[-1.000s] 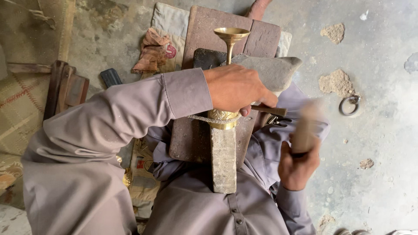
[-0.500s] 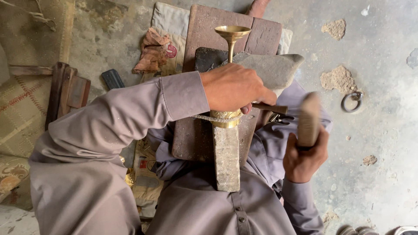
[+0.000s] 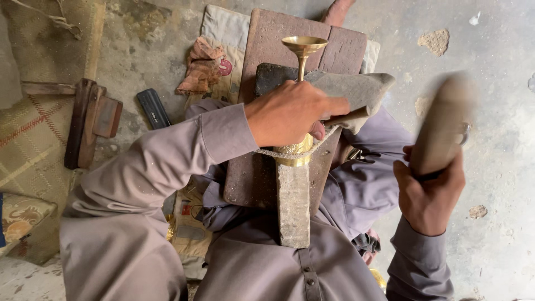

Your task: The person sits on the floor and repeatedly hammers a brass candlestick holder that is secured on a wooden block. They use a wooden mallet to strike the stem and body of the candlestick, rotating it occasionally to work on different sides.

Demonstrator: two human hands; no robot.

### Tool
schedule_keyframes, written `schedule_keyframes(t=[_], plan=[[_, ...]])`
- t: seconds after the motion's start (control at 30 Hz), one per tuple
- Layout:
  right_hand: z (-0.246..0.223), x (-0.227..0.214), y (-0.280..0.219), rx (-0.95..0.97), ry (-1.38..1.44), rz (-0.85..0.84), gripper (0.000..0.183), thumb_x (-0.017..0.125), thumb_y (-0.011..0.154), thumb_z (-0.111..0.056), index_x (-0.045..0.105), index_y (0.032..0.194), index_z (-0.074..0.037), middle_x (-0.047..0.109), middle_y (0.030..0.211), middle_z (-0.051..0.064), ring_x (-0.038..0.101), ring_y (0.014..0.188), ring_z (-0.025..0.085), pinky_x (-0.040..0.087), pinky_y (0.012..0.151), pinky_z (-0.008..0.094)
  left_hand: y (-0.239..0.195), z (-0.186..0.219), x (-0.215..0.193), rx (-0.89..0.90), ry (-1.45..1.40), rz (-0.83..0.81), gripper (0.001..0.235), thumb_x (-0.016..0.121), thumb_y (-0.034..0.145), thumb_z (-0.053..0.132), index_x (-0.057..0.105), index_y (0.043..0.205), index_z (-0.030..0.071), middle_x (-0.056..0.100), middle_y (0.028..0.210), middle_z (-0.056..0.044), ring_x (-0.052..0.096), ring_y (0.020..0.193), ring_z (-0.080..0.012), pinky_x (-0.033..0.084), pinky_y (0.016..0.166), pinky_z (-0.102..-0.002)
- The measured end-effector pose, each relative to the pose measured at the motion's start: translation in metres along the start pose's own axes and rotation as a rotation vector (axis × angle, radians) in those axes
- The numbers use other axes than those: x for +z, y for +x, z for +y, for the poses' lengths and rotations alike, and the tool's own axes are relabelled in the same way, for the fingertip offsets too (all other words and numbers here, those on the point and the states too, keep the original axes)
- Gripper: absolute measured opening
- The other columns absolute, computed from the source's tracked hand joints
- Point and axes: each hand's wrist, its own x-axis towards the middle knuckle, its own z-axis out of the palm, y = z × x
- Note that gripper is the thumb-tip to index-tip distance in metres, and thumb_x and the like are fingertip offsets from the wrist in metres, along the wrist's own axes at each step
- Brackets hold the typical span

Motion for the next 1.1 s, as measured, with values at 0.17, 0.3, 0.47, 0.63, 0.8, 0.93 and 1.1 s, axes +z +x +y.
schedule_keyframes(t=[0.17,0.3,0.47,0.63,0.8,0.93,1.1], plan=[[-0.019,0.0,0.016,-0.261,-0.476,0.013,0.027,0.074,0.094,0.007,0.063,0.118,0.002,0.074,0.1,0.02,0.073,0.083,0.027,0.055,0.065,0.036,-0.012,0.004,-0.001,-0.08,-0.058,0.069,0.034,0.073,0.094,0.009,0.057,0.124,0.007,0.074,0.086,-0.013,0.078,0.074,-0.0244,0.059,0.056,-0.035],[-0.028,-0.006,0.017,0.022,0.123,-0.023,0.04,0.069,0.083,-0.001,0.06,0.122,0.0,0.07,0.102,0.01,0.07,0.093,0.019,0.058,0.081,0.033,-0.019,0.006,-0.002,0.077,-0.069,0.274,0.046,0.08,0.088,0.011,0.057,0.127,0.007,0.074,0.088,-0.016,0.076,0.077,-0.0323,0.059,0.062,-0.041],[-0.032,-0.011,0.02,-0.121,-0.156,-0.042,0.034,0.07,0.088,0.003,0.059,0.12,0.005,0.072,0.101,0.016,0.072,0.089,0.025,0.057,0.081,0.034,-0.019,0.006,0.0,-0.016,-0.02,0.184,0.037,0.078,0.089,0.009,0.06,0.122,0.009,0.074,0.082,-0.016,0.077,0.075,-0.0304,0.059,0.059,-0.041],[-0.036,-0.017,0.044,-0.299,-0.509,-0.045,0.03,0.07,0.086,0.006,0.063,0.115,0.001,0.073,0.092,0.014,0.065,0.067,0.025,0.053,0.063,0.038,-0.024,0.003,0.006,-0.039,-0.105,0.229,0.032,0.073,0.095,0.01,0.059,0.123,0.006,0.075,0.086,-0.014,0.078,0.075,-0.0241,0.061,0.058,-0.036],[-0.052,-0.026,0.085,-0.543,-0.613,-0.112,0.021,0.067,0.096,0.002,0.064,0.116,0.004,0.067,0.081,0.013,0.063,0.061,0.021,0.052,0.059,0.035,-0.037,0.004,0.016,-0.103,-0.16,0.452,0.034,0.076,0.092,0.019,0.059,0.117,0.005,0.076,0.085,-0.012,0.078,0.071,-0.0219,0.056,0.054,-0.035],[-0.082,-0.025,0.118,-0.816,-0.77,-0.179,0.017,0.062,0.101,0.003,0.066,0.117,-0.001,0.068,0.087,0.01,0.061,0.062,0.015,0.049,0.058,0.027,-0.05,0.006,0.023,-0.12,-0.126,0.575,0.036,0.079,0.094,0.026,0.057,0.113,0.004,0.074,0.085,-0.012,0.075,0.07,-0.0232,0.053,0.058,-0.038],[-0.116,-0.023,0.122,-0.749,-0.842,-0.269,0.019,0.072,0.094,-0.001,0.072,0.113,0.0,0.07,0.083,0.015,0.062,0.056,0.023,0.051,0.055,0.036,-0.06,0.011,0.031,-0.134,-0.199,0.696,0.036,0.076,0.098,0.027,0.059,0.116,0.002,0.075,0.083,-0.01,0.075,0.07,-0.0222,0.056,0.061,-0.036]])
